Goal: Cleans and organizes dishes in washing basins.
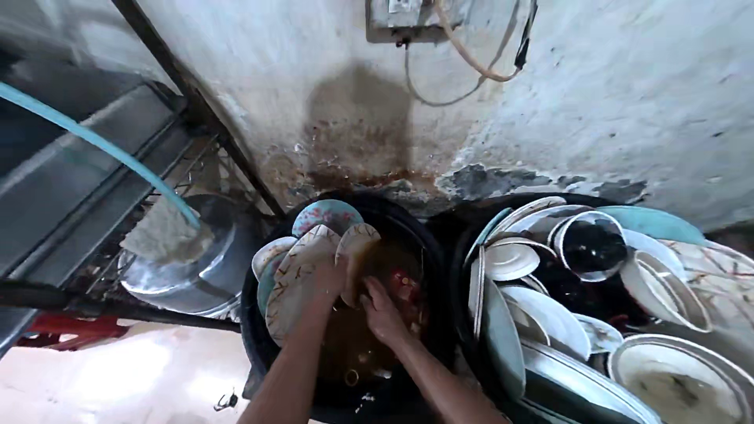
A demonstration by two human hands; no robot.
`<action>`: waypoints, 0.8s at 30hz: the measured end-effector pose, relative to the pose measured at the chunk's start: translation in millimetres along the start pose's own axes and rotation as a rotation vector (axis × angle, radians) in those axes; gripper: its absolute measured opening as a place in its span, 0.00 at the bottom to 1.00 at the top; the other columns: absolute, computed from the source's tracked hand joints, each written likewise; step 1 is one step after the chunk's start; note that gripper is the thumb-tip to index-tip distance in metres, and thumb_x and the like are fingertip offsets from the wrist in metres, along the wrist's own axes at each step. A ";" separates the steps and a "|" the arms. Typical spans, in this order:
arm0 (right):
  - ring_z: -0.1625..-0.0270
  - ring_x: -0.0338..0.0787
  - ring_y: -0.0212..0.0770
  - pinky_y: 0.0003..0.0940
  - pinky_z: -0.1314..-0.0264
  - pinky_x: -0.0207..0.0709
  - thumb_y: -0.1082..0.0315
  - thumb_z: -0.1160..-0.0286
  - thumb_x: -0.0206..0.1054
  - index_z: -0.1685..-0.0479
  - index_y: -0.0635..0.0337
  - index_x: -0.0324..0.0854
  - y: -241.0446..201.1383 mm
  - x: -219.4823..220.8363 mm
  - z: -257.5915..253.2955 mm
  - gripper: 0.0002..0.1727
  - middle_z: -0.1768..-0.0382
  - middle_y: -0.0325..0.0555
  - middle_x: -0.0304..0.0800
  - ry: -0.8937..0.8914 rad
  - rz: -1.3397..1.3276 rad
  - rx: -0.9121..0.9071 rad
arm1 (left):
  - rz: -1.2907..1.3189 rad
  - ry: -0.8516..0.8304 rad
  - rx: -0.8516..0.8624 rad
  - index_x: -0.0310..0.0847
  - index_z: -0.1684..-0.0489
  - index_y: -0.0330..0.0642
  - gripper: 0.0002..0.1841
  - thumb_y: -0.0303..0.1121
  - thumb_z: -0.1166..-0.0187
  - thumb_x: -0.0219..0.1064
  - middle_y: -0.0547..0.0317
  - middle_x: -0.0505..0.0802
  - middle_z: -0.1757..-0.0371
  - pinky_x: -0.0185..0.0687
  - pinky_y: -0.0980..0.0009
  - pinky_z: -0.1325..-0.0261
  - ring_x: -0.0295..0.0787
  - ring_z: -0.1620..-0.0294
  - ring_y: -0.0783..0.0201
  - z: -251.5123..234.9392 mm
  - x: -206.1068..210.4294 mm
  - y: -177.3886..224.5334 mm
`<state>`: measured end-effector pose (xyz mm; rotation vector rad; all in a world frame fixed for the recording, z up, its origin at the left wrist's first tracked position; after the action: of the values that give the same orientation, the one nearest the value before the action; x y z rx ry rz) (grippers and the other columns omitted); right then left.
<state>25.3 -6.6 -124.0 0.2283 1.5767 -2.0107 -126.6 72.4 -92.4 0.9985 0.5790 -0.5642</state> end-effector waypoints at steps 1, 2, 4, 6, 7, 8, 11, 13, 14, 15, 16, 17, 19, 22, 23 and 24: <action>0.06 0.58 0.50 0.50 0.06 0.55 0.52 0.06 0.48 0.07 0.55 0.58 0.1 20.0 -11.1 0.32 0.06 0.53 0.54 0.073 -0.092 -0.058 | 0.001 -0.018 -0.006 0.76 0.24 0.37 0.34 0.60 0.09 0.49 0.31 0.91 0.42 0.83 0.34 0.37 0.90 0.42 0.35 16.1 1.4 -4.2; 0.05 0.53 0.51 0.53 0.04 0.51 0.51 0.06 0.47 0.06 0.55 0.57 0.5 39.3 -24.8 0.33 0.05 0.52 0.51 0.136 -0.157 -0.101 | -0.005 -0.010 -0.010 0.77 0.26 0.37 0.33 0.59 0.08 0.48 0.32 0.91 0.45 0.83 0.35 0.37 0.91 0.43 0.36 30.1 -0.5 -6.8; 0.03 0.45 0.53 0.67 0.06 0.44 0.48 0.06 0.44 0.04 0.51 0.53 1.4 70.8 -51.0 0.34 0.04 0.49 0.46 0.223 -0.116 -0.111 | -0.015 0.026 -0.024 0.86 0.40 0.34 0.31 0.56 0.07 0.49 0.35 0.93 0.53 0.83 0.38 0.40 0.92 0.49 0.39 52.6 -13.3 -12.9; 0.02 0.39 0.56 0.75 0.10 0.43 0.38 0.08 0.40 0.02 0.47 0.46 3.6 87.5 -60.5 0.40 0.03 0.50 0.39 0.268 0.063 -0.029 | -0.037 0.051 -0.057 0.86 0.39 0.31 0.33 0.57 0.08 0.50 0.33 0.93 0.50 0.82 0.38 0.36 0.91 0.45 0.39 65.9 -29.1 -28.7; 0.02 0.38 0.57 0.76 0.10 0.42 0.34 0.10 0.38 0.02 0.47 0.46 3.7 93.5 -62.6 0.42 0.03 0.50 0.39 0.288 0.118 -0.012 | -0.042 0.096 -0.050 0.82 0.32 0.31 0.32 0.56 0.08 0.52 0.32 0.92 0.45 0.81 0.37 0.33 0.91 0.41 0.38 68.7 -36.2 -40.6; 0.03 0.42 0.57 0.73 0.09 0.44 0.32 0.11 0.39 0.03 0.47 0.49 1.3 95.7 -65.1 0.43 0.03 0.50 0.43 0.317 0.158 -0.017 | -0.029 0.137 -0.046 0.77 0.25 0.33 0.32 0.55 0.08 0.53 0.31 0.91 0.39 0.79 0.36 0.29 0.89 0.36 0.37 70.1 -43.0 -49.8; 0.12 0.69 0.53 0.59 0.15 0.69 0.34 0.11 0.41 0.04 0.50 0.51 -1.4 80.4 -62.5 0.43 0.08 0.52 0.58 0.293 0.058 0.130 | 0.110 0.292 -0.074 0.84 0.37 0.28 0.32 0.56 0.10 0.57 0.32 0.92 0.44 0.81 0.38 0.33 0.90 0.41 0.40 85.8 -57.3 -66.7; 0.21 0.81 0.57 0.59 0.22 0.77 0.33 0.14 0.49 0.10 0.58 0.61 -13.0 49.1 -56.9 0.44 0.19 0.61 0.74 0.238 -0.112 0.252 | 0.200 0.360 -0.086 0.85 0.48 0.26 0.34 0.59 0.12 0.58 0.37 0.92 0.53 0.86 0.45 0.42 0.91 0.51 0.50 87.8 -69.7 -79.1; 0.24 0.82 0.57 0.58 0.22 0.77 0.35 0.15 0.54 0.15 0.60 0.68 -22.1 30.5 -54.9 0.42 0.23 0.61 0.79 0.222 -0.157 0.270 | 0.257 0.366 -0.078 0.84 0.45 0.27 0.34 0.59 0.13 0.58 0.42 0.92 0.52 0.87 0.52 0.42 0.91 0.51 0.58 80.6 -72.0 -88.5; 0.27 0.85 0.55 0.57 0.24 0.78 0.39 0.15 0.58 0.22 0.61 0.75 -28.9 13.1 -51.6 0.37 0.29 0.60 0.84 0.242 -0.199 0.263 | 0.316 0.323 -0.071 0.82 0.37 0.29 0.33 0.58 0.12 0.58 0.42 0.91 0.44 0.85 0.55 0.37 0.90 0.45 0.62 71.8 -70.8 -98.1; 0.32 0.88 0.54 0.56 0.27 0.80 0.43 0.15 0.61 0.27 0.61 0.79 -35.2 -4.2 -46.0 0.32 0.35 0.59 0.87 0.271 -0.231 0.238 | 0.362 0.232 -0.053 0.77 0.26 0.32 0.34 0.57 0.10 0.55 0.44 0.89 0.34 0.83 0.58 0.30 0.87 0.37 0.64 60.6 -65.7 -108.4; 0.36 0.90 0.54 0.55 0.30 0.82 0.48 0.13 0.62 0.28 0.60 0.79 -42.9 -22.0 -37.9 0.27 0.39 0.59 0.90 0.288 -0.258 0.209 | 0.399 0.129 -0.028 0.69 0.18 0.34 0.34 0.56 0.09 0.53 0.43 0.85 0.27 0.79 0.58 0.24 0.83 0.30 0.64 48.5 -56.8 -115.3; 0.41 0.92 0.55 0.57 0.34 0.83 0.56 0.10 0.60 0.26 0.57 0.78 -61.2 -56.8 -14.3 0.21 0.44 0.60 0.92 0.294 -0.287 0.138 | 0.418 0.044 0.007 0.70 0.20 0.35 0.33 0.56 0.10 0.54 0.45 0.88 0.35 0.85 0.58 0.35 0.88 0.41 0.63 26.2 -24.0 -114.8; 0.44 0.93 0.56 0.60 0.40 0.85 0.57 0.07 0.54 0.19 0.43 0.74 -84.9 -98.8 32.1 0.21 0.48 0.56 0.93 0.288 -0.073 0.102 | 0.453 -0.163 -0.016 0.68 0.18 0.42 0.32 0.59 0.09 0.51 0.44 0.90 0.48 0.91 0.50 0.54 0.92 0.57 0.55 2.9 35.6 -109.9; 0.45 0.93 0.56 0.61 0.42 0.85 0.57 0.07 0.52 0.19 0.41 0.73 -87.6 -112.3 48.4 0.21 0.49 0.54 0.94 0.324 0.005 0.097 | 0.387 -0.159 -0.002 0.73 0.24 0.37 0.29 0.55 0.09 0.54 0.44 0.91 0.53 0.91 0.51 0.58 0.92 0.62 0.55 -1.2 50.4 -106.5; 0.44 0.94 0.56 0.61 0.42 0.85 0.57 0.07 0.52 0.19 0.40 0.74 -88.7 -128.9 66.7 0.21 0.48 0.52 0.94 0.375 0.066 0.091 | 0.247 -0.141 0.020 0.79 0.31 0.33 0.26 0.50 0.08 0.57 0.43 0.92 0.53 0.89 0.52 0.53 0.91 0.59 0.54 -0.5 59.8 -96.9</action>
<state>98.5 -14.0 29.3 0.7186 1.6705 -2.0762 -149.1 21.2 -191.5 1.0227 0.3195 -0.4166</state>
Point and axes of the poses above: each hand's wrist, its own z-axis away from the middle knuckle, its own x-axis out of the palm, y = z × x, the point moved 1 cm from there along -z, towards the middle knuckle
